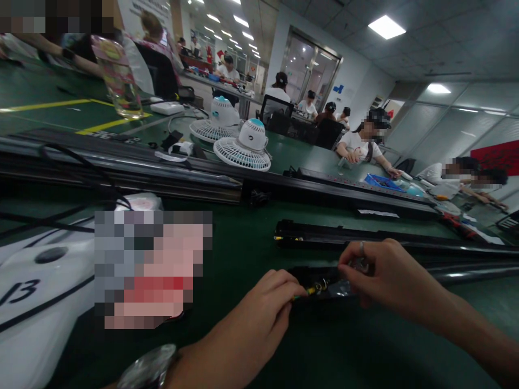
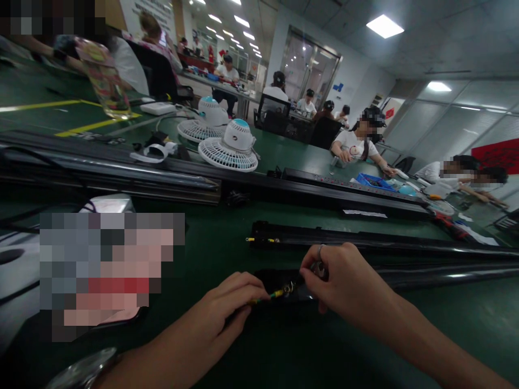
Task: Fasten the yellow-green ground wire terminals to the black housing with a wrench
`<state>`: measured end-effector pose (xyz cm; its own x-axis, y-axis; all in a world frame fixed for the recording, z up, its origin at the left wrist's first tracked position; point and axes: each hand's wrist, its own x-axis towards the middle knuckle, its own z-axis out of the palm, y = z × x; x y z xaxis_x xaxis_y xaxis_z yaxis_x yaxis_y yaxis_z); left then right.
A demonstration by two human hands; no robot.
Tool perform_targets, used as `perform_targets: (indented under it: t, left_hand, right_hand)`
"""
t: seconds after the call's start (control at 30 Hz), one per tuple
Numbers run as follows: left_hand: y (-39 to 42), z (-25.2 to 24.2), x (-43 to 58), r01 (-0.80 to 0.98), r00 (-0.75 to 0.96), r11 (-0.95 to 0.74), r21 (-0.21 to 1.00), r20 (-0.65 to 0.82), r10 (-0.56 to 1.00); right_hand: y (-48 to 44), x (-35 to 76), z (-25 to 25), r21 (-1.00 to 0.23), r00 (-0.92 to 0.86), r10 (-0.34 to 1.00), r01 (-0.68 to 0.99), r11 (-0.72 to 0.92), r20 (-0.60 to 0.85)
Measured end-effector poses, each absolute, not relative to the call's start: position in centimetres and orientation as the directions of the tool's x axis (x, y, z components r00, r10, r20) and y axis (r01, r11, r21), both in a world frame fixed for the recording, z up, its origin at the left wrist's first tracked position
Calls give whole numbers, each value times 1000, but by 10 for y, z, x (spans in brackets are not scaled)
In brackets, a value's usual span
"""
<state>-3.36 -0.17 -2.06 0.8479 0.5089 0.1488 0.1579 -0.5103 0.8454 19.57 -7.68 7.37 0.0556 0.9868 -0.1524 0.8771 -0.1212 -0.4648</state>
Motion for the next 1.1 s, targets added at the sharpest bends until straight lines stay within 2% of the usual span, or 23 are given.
perform_targets:
  t: [0.27,0.73,1.1]
  left_hand:
    - [-2,-25,-34,143,848,-536,832,177,500]
    - [-2,-24,-35,128,846,-536,834,190,498]
    - [-2,-21,-34,134,852,-530,837,176,493]
  right_hand:
    - [-74,188,73,-509,60,990,853,-116,-125]
    - [-76,189,68,-573,72,980,802,-166,-184]
    - [-76,192,69,-502,57,980,852,-147,-191]
